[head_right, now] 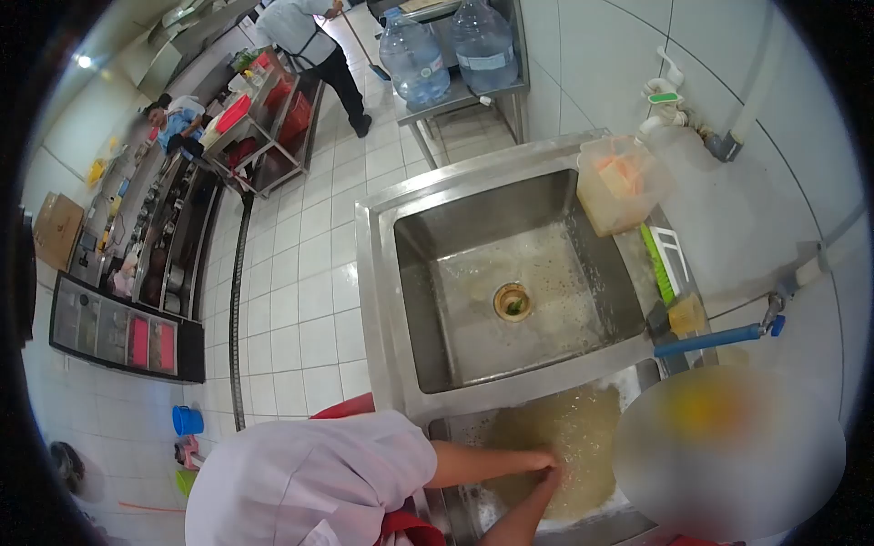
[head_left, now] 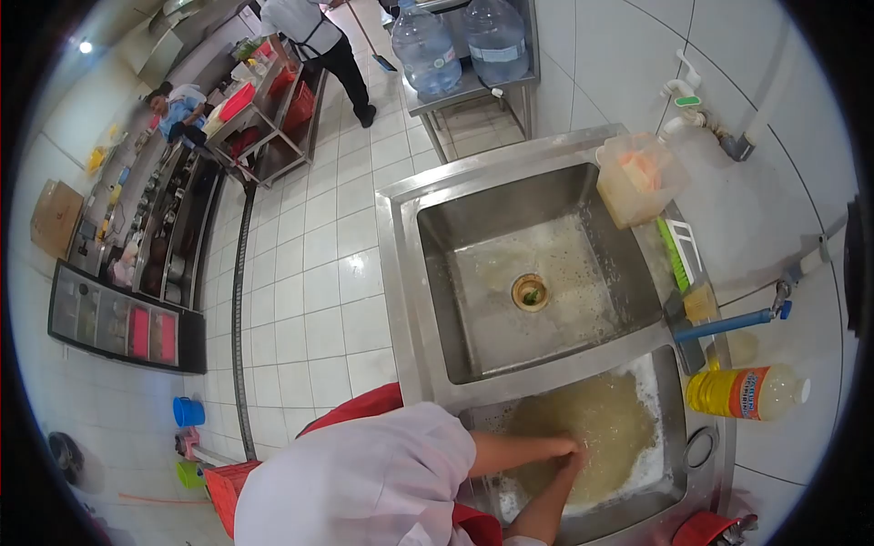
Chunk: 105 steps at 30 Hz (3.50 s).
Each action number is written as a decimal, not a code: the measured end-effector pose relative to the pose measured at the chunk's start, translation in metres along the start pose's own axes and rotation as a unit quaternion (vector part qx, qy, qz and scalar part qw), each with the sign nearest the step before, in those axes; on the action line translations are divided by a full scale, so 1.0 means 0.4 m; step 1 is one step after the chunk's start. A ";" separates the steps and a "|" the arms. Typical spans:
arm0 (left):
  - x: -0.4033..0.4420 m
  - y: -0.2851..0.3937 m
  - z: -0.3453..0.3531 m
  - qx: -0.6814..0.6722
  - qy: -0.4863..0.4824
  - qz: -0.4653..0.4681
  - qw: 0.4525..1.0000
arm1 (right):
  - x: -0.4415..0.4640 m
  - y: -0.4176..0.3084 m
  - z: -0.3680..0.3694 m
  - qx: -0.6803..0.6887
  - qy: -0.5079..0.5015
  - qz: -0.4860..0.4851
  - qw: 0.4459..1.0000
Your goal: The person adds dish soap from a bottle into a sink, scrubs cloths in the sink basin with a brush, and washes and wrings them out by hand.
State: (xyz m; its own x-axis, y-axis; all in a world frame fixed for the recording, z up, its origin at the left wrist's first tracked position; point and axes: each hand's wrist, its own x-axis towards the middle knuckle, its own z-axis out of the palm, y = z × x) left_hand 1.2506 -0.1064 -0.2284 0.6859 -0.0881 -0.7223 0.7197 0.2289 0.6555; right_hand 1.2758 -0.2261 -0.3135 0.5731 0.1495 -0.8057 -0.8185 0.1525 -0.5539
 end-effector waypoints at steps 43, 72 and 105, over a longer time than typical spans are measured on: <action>-0.066 0.113 -0.088 0.038 0.001 0.065 0.997 | 0.047 0.004 0.063 -0.055 0.001 -0.013 0.998; -0.101 0.165 -0.168 0.220 -0.005 0.077 0.972 | -0.228 -0.131 0.077 0.031 -0.239 -0.049 0.969; -0.121 0.283 -0.187 0.654 -0.265 0.029 0.708 | -0.410 -0.262 0.138 0.257 0.017 -0.216 0.942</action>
State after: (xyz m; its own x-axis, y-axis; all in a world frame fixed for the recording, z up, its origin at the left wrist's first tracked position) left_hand 1.2909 -0.0038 -0.1358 0.4127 -0.5464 -0.7288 -0.0654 -0.8158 0.5746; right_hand 1.2698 -0.2128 -0.1119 0.8395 -0.0647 -0.5395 -0.3770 0.6457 -0.6641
